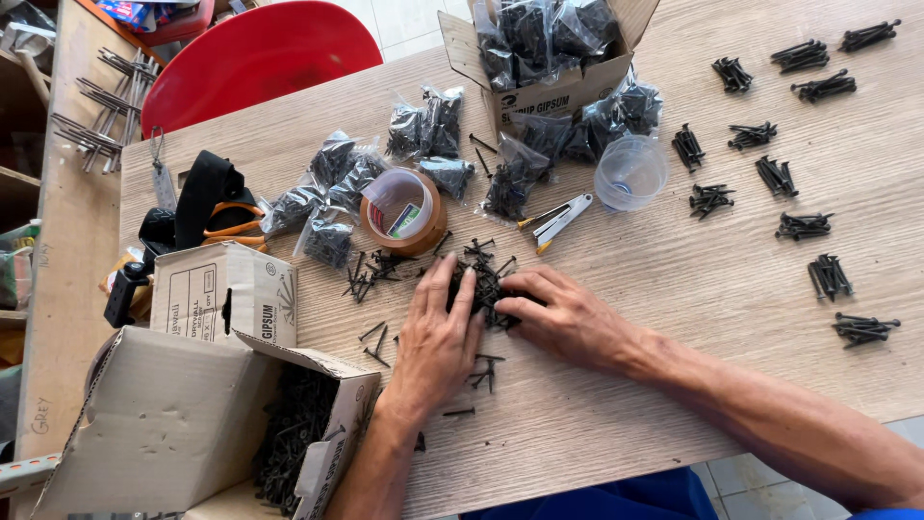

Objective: The person sorts black screws on a wooden table, picking them up from a large pile and arranging them into small, neat rows. The person uses both hands to handle the screws, moving them from a central pile to organized lines on the right side of the table.

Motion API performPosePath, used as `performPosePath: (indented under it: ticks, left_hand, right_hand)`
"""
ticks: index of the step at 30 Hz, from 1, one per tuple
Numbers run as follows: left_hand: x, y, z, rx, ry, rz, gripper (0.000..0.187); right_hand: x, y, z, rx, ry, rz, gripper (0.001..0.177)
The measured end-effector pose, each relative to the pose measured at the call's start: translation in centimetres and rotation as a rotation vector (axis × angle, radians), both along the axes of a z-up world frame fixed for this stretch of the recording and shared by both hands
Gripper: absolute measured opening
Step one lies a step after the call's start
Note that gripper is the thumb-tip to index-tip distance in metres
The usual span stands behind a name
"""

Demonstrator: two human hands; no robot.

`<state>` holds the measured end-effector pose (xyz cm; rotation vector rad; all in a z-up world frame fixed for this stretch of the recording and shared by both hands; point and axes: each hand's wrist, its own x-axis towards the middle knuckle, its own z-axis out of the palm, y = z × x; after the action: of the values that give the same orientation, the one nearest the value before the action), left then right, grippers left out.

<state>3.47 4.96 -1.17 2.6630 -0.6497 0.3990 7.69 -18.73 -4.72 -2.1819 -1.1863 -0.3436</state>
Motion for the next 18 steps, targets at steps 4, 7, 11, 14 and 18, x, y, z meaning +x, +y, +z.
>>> performPosePath:
  ticks: [4,7,11,14,18]
  left_hand:
    - [0.7,1.4,-1.6,-0.061,-0.08,-0.029,0.04]
    - [0.8,1.7,-2.5,-0.089,-0.134,0.008,0.033]
    - [0.9,1.4,-1.9,-0.176,-0.186,0.024,0.026]
    - [1.0,1.2,-1.0,-0.245,-0.232,0.035,0.022]
    - [0.9,1.1,-0.5,-0.293,-0.261,0.042,0.027]
  right_hand:
    - [0.0,0.0,0.6,0.052,0.006,0.006,0.025]
    - [-0.1,0.0,1.0,0.084,0.022,0.013,0.021]
    - [-0.2,-0.3,1.1,0.165,0.074,-0.01,0.022]
    - [-0.3,-0.6,1.3,0.208,0.121,-0.028,0.02]
    - [-0.6,-0.8,2.2,0.229,0.132,-0.001,0.021]
